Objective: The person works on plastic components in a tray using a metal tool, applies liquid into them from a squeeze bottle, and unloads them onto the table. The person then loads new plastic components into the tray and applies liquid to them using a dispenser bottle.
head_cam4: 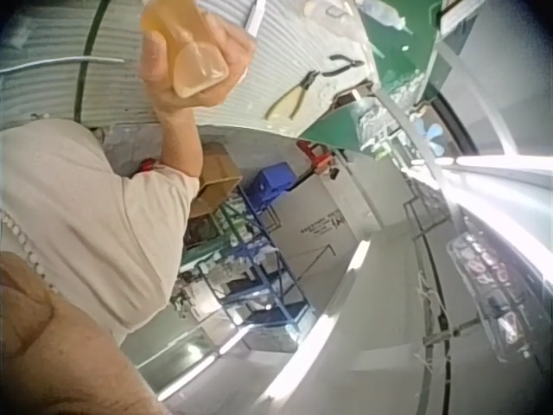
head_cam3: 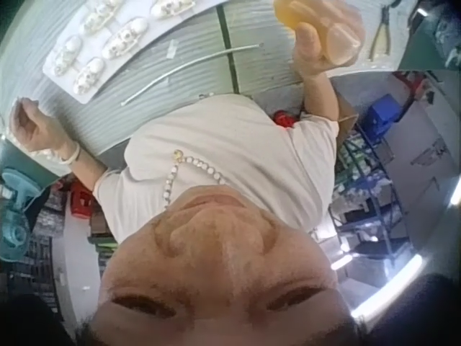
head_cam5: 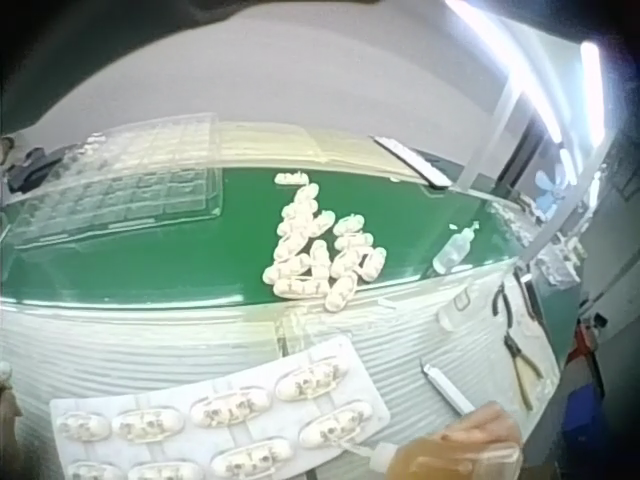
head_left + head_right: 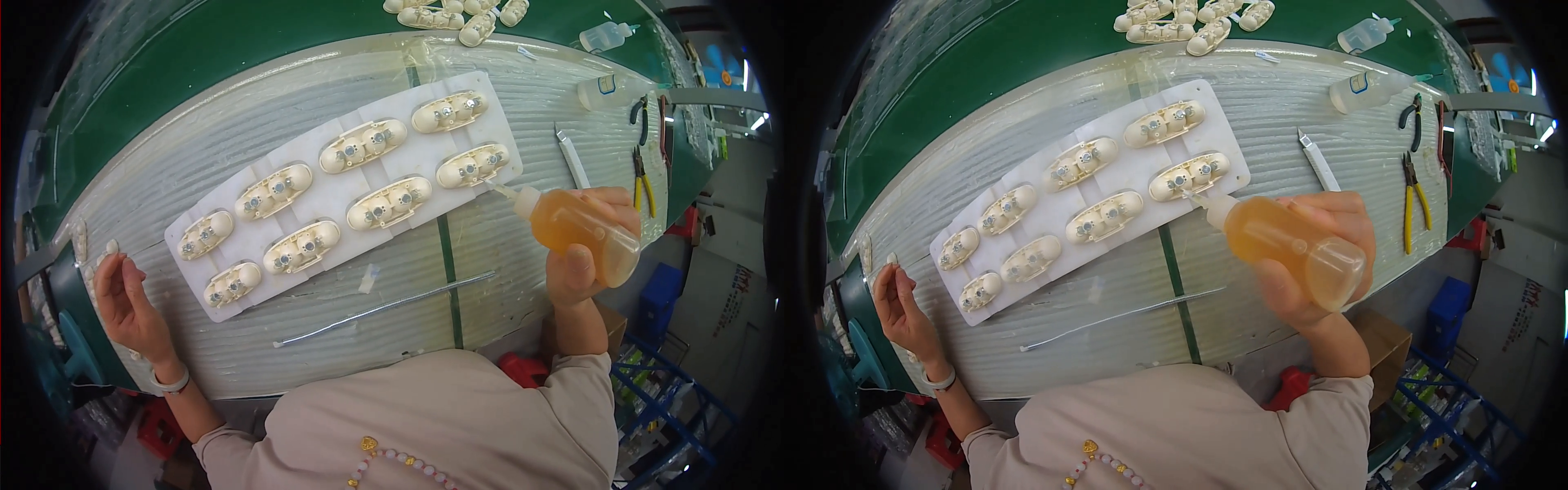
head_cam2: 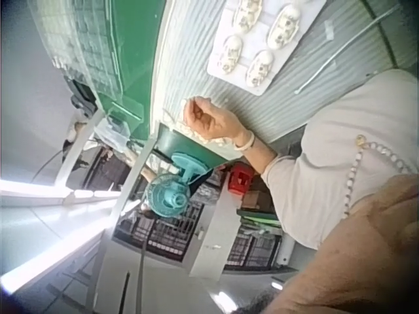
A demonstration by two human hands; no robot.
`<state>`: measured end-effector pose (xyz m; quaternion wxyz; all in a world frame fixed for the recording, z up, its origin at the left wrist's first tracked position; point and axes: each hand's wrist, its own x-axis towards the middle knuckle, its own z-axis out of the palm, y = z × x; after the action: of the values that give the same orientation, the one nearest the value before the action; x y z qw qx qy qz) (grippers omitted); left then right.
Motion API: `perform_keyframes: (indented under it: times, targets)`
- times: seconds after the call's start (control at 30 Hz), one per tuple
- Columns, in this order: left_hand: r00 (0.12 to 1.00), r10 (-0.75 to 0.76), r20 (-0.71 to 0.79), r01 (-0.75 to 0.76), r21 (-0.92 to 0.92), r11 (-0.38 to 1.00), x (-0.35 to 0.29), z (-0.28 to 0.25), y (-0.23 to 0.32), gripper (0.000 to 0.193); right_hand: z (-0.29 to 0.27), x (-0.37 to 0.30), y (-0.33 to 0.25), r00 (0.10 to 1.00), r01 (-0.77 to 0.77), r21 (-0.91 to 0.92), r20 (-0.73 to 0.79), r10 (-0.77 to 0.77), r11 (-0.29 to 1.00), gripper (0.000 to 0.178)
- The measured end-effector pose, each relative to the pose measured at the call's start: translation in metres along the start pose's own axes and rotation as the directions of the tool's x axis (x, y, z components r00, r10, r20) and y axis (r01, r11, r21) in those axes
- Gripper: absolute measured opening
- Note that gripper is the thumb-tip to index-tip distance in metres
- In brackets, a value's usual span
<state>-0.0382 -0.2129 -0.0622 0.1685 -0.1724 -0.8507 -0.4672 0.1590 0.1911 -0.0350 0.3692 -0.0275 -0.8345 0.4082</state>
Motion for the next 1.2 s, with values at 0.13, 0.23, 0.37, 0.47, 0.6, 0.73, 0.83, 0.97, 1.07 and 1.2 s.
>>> perform_keyframes:
  times: [0.13, 0.23, 0.37, 0.47, 0.6, 0.73, 0.83, 0.97, 1.07, 1.2]
  targets:
    - [1.000, 0.018, 0.019, -0.018, 0.008, 1.000, 0.0010, 0.0020, -0.0002, 0.022, 0.0069, -0.0067, 0.0051, 0.999, 0.022, 0.027, -0.043, -0.021, 0.999, 0.047]
    - [1.000, 0.009, 0.008, -0.010, 0.031, 0.999, -0.0002, 0.0010, -0.0014, 0.021, 0.0103, -0.0048, 0.0036, 0.998, 0.042, 0.043, -0.045, -0.040, 0.998, 0.046]
    - [1.000, -0.003, 0.016, 0.003, 0.027, 1.000, -0.0002, 0.0003, -0.0008, 0.021, 0.0109, -0.0043, 0.0043, 0.998, 0.065, 0.014, -0.021, -0.065, 0.998, 0.045]
    - [1.000, -0.006, 0.017, 0.005, 0.031, 1.000, -0.0005, -0.0002, -0.0002, 0.021, 0.0100, -0.0012, 0.0020, 0.997, 0.069, -0.053, 0.022, -0.068, 0.996, 0.045]
    - [1.000, 0.000, 0.013, 0.000, 0.037, 0.999, -0.0002, -0.0001, -0.0015, 0.021, 0.0109, -0.0010, 0.0008, 0.997, 0.071, -0.061, 0.019, -0.070, 0.996, 0.044]
    - [1.000, 0.005, 0.013, -0.005, 0.022, 1.000, 0.0003, -0.0002, -0.0024, 0.020, 0.0094, -0.0054, 0.0027, 0.998, 0.045, 0.006, -0.043, -0.045, 0.999, 0.044]
    - [1.000, 0.001, 0.017, -0.002, 0.031, 1.000, 0.0002, -0.0017, -0.0033, 0.020, 0.0098, -0.0075, 0.0047, 0.994, 0.035, 0.036, -0.108, -0.031, 0.999, 0.044]
    - [1.000, 0.007, 0.026, -0.007, 0.023, 1.000, 0.0000, -0.0036, -0.0055, 0.020, 0.0098, -0.0071, 0.0066, 0.985, 0.000, 0.064, -0.170, 0.011, 0.998, 0.042]
    - [0.999, 0.014, 0.032, -0.014, 0.007, 1.000, -0.0001, -0.0026, -0.0059, 0.020, 0.0082, -0.0055, 0.0077, 0.996, 0.020, -0.013, -0.086, -0.021, 1.000, 0.040]
    - [1.000, 0.010, 0.024, -0.011, 0.033, 0.999, 0.0000, -0.0019, -0.0042, 0.018, 0.0093, -0.0031, 0.0048, 0.997, -0.001, -0.019, -0.075, 0.000, 1.000, 0.039]
